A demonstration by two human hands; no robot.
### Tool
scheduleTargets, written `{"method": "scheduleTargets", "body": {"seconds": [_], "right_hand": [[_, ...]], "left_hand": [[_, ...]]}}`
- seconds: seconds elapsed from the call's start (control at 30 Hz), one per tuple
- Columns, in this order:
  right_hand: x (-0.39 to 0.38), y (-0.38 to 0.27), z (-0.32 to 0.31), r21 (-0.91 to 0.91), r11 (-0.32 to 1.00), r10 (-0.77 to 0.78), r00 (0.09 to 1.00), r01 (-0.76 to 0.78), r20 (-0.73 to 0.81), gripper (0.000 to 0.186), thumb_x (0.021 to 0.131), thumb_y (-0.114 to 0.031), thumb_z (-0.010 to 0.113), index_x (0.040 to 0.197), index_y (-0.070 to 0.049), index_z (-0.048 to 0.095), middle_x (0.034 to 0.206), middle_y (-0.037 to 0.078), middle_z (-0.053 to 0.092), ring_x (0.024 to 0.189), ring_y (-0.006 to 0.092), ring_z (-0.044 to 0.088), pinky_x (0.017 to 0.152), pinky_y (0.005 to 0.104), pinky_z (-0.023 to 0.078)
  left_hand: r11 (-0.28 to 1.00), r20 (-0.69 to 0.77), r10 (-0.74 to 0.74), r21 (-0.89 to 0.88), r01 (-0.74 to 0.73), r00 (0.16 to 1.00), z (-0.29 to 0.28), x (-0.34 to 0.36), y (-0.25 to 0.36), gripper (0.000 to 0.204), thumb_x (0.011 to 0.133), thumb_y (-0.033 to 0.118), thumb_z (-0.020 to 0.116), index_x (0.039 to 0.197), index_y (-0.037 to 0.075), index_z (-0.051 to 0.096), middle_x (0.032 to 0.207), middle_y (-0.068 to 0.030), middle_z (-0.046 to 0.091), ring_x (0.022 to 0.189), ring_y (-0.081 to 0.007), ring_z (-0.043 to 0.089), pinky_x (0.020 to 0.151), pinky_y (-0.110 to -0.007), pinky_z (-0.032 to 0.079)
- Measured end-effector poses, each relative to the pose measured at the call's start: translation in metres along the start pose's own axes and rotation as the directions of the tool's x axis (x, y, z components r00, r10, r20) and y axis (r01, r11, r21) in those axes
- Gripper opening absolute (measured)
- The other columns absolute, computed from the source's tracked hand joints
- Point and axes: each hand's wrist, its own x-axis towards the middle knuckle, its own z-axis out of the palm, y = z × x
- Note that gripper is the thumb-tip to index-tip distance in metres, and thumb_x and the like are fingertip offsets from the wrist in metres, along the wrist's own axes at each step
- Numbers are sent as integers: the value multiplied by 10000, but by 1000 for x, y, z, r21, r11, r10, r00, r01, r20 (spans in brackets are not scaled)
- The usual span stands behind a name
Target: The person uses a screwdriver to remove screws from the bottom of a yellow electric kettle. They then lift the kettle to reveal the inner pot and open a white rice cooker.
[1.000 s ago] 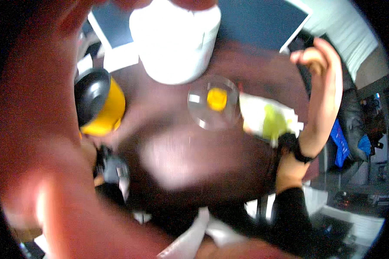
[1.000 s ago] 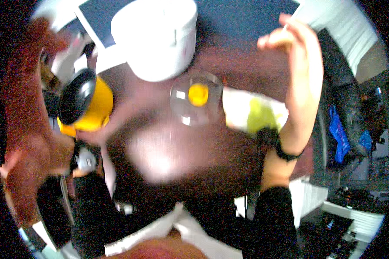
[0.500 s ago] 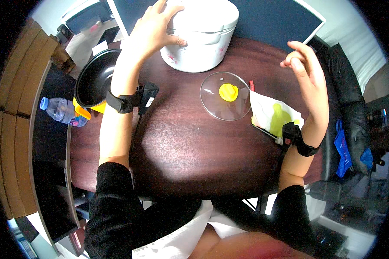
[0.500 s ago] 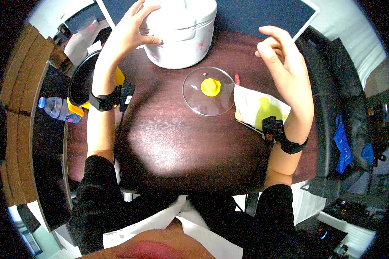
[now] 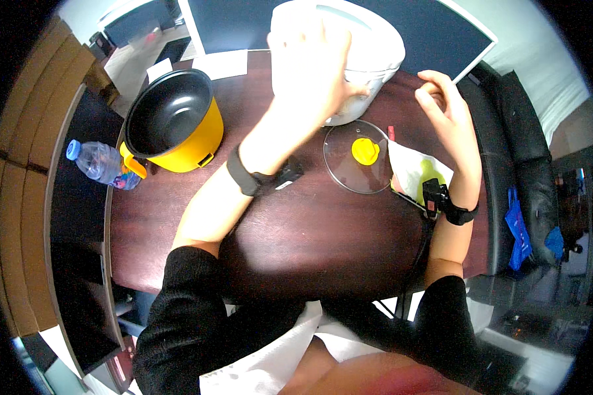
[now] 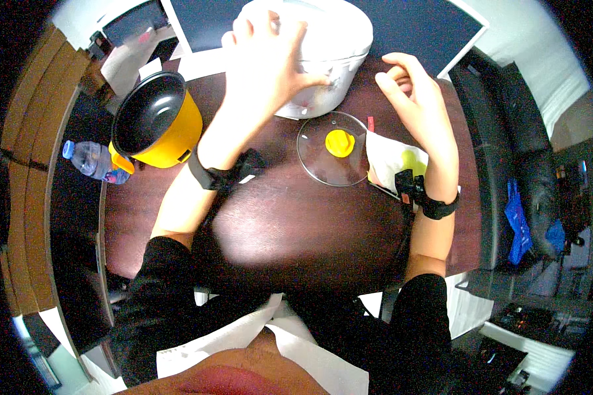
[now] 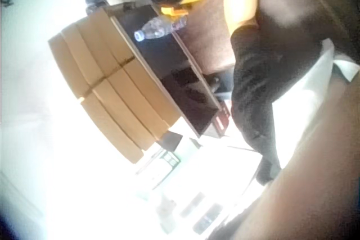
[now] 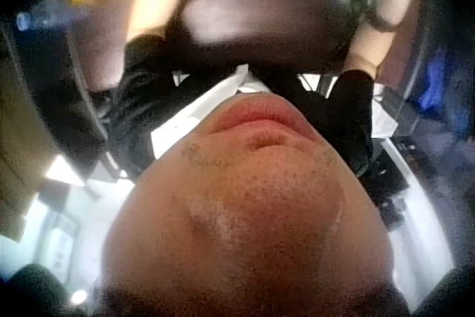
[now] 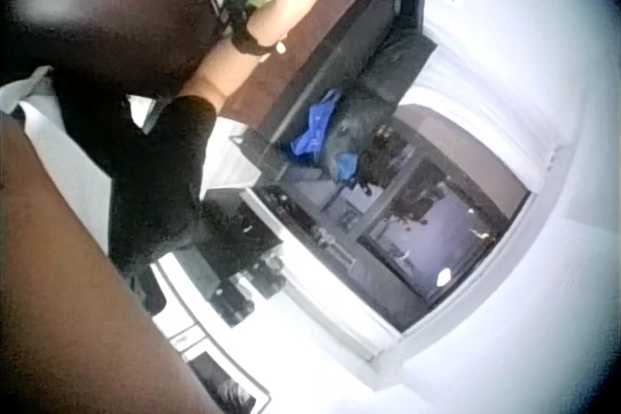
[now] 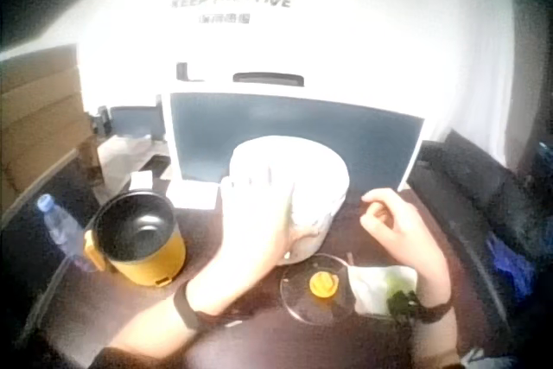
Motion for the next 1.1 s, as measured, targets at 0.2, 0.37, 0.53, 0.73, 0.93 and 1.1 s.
{"method": "scheduleTargets", "body": {"seconds": [0.2, 0.37, 0.53, 0.73, 0.93, 1.1], "right_hand": [[7, 12, 22, -5, 1000, -20, 996, 20, -81, 392, 864, -201, 696, 1188, -32, 554, 912, 35, 589, 842, 110, 565, 720, 237, 471], [49, 11, 12, -156, 983, -102, 993, 92, -57, 360, 892, -240, 664, 1165, -19, 581, 926, 42, 607, 858, 117, 568, 759, 255, 477], [120, 8, 0, -147, 988, -5, 952, 52, 306, 393, 947, -345, 559, 1177, -31, 605, 996, 28, 626, 888, 113, 547, 794, 238, 439], [157, -15, -10, -214, 975, 196, 720, -68, 665, 448, 926, -426, 573, 1237, -106, 604, 917, -54, 578, 759, 40, 418, 631, 183, 318], [170, -5, -14, -121, 969, 233, 624, -217, 746, 481, 882, -397, 649, 1247, -90, 592, 998, -63, 582, 802, 31, 430, 654, 182, 334], [182, -7, -21, -48, 949, 253, 659, -313, 708, 421, 909, -353, 624, 1231, -83, 601, 905, -68, 567, 735, 32, 423, 626, 182, 346]], "left_hand": [[950, -101, 222, -202, -238, 970, 11, 14, -63, 790, 584, 523, 816, 1249, 161, 589, 1262, -150, 521, 1201, -329, 476, 1017, -444, 369], [928, -40, 243, -282, -244, 969, 23, 17, -80, 837, 601, 508, 810, 1300, 131, 546, 1243, -150, 568, 1197, -311, 496, 1050, -427, 339], [882, -45, 248, -404, -245, 968, 32, 21, -91, 827, 610, 496, 803, 1285, 88, 558, 1232, -154, 589, 1203, -311, 504, 1059, -419, 329], [868, -66, 212, -446, -219, 975, 29, 19, -93, 748, 661, 492, 763, 1246, 64, 577, 1249, -169, 580, 1216, -328, 491, 1043, -417, 342], [867, -73, 213, -445, -223, 974, 27, 19, -93, 742, 661, 515, 748, 1243, 82, 588, 1252, -161, 584, 1220, -300, 497, 1049, -412, 332], [855, -211, 185, -446, -263, 960, 32, 23, -96, 761, 631, 589, 741, 1226, 133, 608, 1129, -136, 654, 1158, -272, 555, 1048, -435, 301]]}}
